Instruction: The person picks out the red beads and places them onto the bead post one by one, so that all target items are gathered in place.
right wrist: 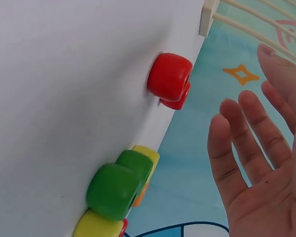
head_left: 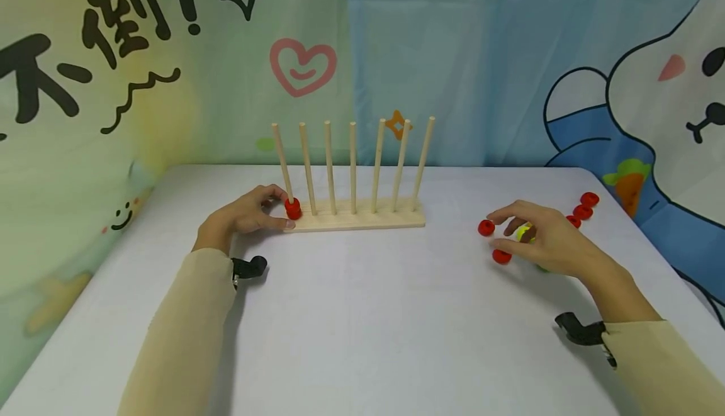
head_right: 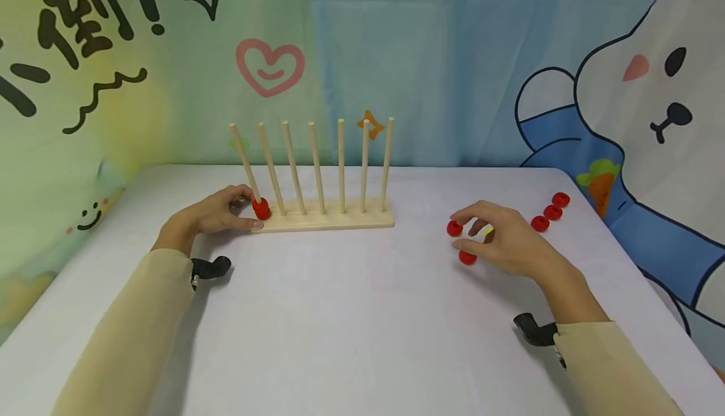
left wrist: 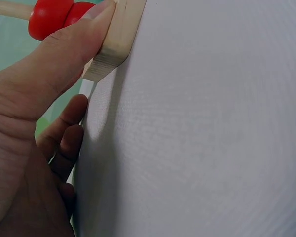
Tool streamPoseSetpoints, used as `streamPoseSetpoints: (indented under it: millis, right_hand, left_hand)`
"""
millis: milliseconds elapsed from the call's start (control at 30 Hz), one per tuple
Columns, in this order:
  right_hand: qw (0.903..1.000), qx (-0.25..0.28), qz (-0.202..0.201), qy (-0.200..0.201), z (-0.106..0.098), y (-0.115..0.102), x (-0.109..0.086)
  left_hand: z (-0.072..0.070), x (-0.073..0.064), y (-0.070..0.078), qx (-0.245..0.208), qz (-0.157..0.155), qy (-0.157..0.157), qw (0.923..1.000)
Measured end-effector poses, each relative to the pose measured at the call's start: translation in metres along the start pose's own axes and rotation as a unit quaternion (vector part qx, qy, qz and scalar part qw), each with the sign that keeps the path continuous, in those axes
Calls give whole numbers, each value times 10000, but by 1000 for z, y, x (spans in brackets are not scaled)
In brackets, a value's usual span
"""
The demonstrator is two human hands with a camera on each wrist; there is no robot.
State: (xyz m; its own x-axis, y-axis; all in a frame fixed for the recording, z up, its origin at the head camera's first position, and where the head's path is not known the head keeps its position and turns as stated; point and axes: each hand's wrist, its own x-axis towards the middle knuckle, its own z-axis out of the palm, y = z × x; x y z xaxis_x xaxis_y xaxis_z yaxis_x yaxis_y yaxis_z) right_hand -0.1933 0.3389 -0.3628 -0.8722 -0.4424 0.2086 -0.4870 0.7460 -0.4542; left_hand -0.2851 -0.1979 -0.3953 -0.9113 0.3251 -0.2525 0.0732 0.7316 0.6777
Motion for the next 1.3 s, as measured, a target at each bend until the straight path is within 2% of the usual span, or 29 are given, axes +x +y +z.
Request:
streamPoseSetpoints:
  millis: [233, 500, 667, 867, 1167, 1300]
  right_hand:
    - [9994, 157, 204, -247, 4, 5, -5]
    - [9996, 28, 205, -185, 6, 7, -9]
    - [9986, -110, 451, -245, 5, 7, -12]
    - [9956, -133, 773, -506, 6, 7, -16]
    - [9925, -277, 917, -761, 7, 9, -18]
    - [9922, -279, 823, -898, 8, 11, -19]
  left_hand:
    - [1, 0, -5, 8, -17, 60, 10000]
    - [3, -1, -3, -184, -58, 100, 9998]
    - [3, 0, -2, -76, 3, 106, 9999]
    - [3, 2, -1, -24, -3, 55, 10000]
    - [3, 2, -2, 5, -5, 43, 10000]
    - [2, 2, -2, -27, -36, 42, 10000]
